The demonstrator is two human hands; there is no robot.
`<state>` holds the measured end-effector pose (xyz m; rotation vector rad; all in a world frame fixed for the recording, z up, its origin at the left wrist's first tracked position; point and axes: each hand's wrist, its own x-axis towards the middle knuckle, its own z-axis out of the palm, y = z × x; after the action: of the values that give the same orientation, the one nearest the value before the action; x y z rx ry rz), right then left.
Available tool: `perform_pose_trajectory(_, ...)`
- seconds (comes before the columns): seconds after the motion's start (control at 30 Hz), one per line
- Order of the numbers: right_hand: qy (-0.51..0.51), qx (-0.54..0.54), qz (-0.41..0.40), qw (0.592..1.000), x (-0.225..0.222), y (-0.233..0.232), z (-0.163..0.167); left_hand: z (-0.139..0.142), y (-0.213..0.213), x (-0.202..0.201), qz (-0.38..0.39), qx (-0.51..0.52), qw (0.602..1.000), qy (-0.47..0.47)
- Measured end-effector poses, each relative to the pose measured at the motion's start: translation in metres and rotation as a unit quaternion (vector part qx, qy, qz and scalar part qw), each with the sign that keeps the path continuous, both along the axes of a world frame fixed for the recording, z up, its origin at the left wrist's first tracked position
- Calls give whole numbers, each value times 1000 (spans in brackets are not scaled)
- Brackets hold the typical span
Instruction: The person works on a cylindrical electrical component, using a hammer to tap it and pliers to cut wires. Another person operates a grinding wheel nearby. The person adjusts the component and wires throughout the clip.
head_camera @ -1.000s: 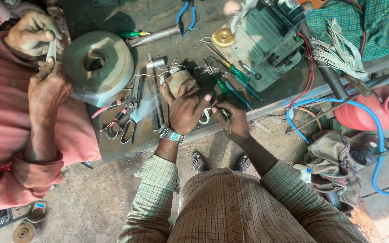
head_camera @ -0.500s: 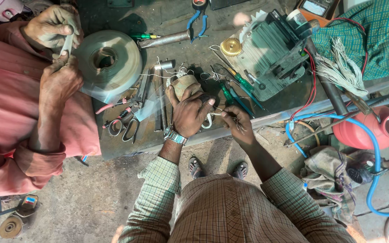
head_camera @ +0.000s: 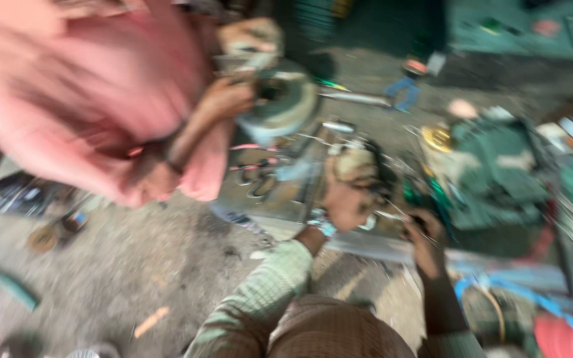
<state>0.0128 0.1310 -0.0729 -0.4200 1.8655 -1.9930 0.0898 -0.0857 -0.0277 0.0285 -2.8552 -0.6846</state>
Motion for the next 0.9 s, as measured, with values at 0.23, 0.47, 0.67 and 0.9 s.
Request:
perform_pose_trajectory(0.23, -28, -89, 23, 995, 8, -10, 27, -4, -8, 7, -1, 33, 991, 129)
perform_pose_trajectory(0.47, 1, -233, 38, 972, 12, 7, 68, -8, -16, 8, 5, -7, 997, 81)
perform_pose_trajectory(0.67, 66, 190, -18, 979, -7, -16, 56, -11, -15, 8, 9, 30, 993, 116)
perform_pose_trajectory(0.9, -44, 138, 65, 987, -2, -47, 8, 0, -14, 12, 13, 1, 999, 48)
